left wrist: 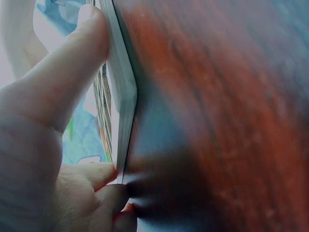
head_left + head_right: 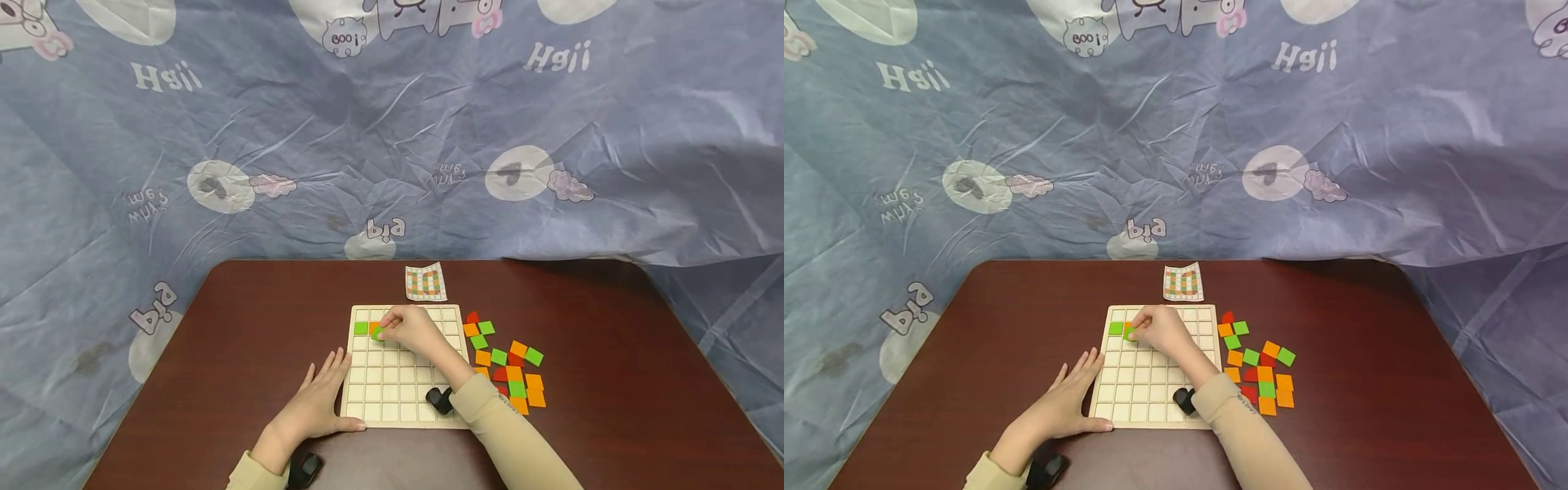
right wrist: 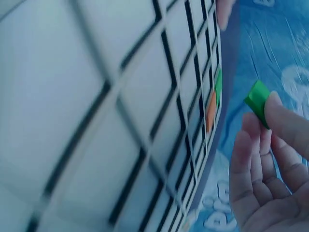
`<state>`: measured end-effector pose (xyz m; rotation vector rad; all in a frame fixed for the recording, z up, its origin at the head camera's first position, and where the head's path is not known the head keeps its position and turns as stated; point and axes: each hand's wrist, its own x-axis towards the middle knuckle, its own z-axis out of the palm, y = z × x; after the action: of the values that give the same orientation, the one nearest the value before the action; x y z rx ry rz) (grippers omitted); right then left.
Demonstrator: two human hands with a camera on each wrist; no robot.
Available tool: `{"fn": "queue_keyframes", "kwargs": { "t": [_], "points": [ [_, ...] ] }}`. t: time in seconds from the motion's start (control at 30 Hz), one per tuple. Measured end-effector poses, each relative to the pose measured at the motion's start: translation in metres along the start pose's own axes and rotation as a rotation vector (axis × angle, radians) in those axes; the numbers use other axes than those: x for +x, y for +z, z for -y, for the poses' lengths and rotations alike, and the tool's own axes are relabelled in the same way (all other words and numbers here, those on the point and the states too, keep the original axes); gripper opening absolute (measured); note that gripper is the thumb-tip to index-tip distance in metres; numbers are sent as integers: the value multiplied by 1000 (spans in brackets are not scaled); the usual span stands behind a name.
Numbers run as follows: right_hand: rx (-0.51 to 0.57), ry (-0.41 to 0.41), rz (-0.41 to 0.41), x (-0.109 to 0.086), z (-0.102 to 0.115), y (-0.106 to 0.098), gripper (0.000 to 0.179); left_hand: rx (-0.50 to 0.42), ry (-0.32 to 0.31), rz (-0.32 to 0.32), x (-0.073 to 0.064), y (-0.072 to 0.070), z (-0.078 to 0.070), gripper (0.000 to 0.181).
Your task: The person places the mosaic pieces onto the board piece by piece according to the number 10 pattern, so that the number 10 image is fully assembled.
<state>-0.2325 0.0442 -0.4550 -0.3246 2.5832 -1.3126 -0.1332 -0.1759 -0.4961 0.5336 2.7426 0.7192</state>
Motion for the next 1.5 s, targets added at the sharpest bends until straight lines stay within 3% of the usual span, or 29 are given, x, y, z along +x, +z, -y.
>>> {"fn": "queue_keyframes", "kwargs": {
  "t": [0.27,0.47,0.87,1.03,1.3,1.5],
  "points": [
    [-122,-106,-17,10,10,27,7,-12,4,-3,0,-3,-2,120],
    [-194,-127,-48,14,10,38,7,-4,6,2,1,-1,-1,120],
    [-305,-139,-24,16,17,47,4,0,1,-1,1,-1,0,120],
    [-316,-128,-25,17,17,47,3,-2,1,1,1,-1,0,120],
    [-228,-82,18,18,16,35,4,-9,3,0,2,0,-1,120],
    [-271,-43,32,20,13,26,4,-5,-5,-3,1,-1,-2,121]
  ]
}}
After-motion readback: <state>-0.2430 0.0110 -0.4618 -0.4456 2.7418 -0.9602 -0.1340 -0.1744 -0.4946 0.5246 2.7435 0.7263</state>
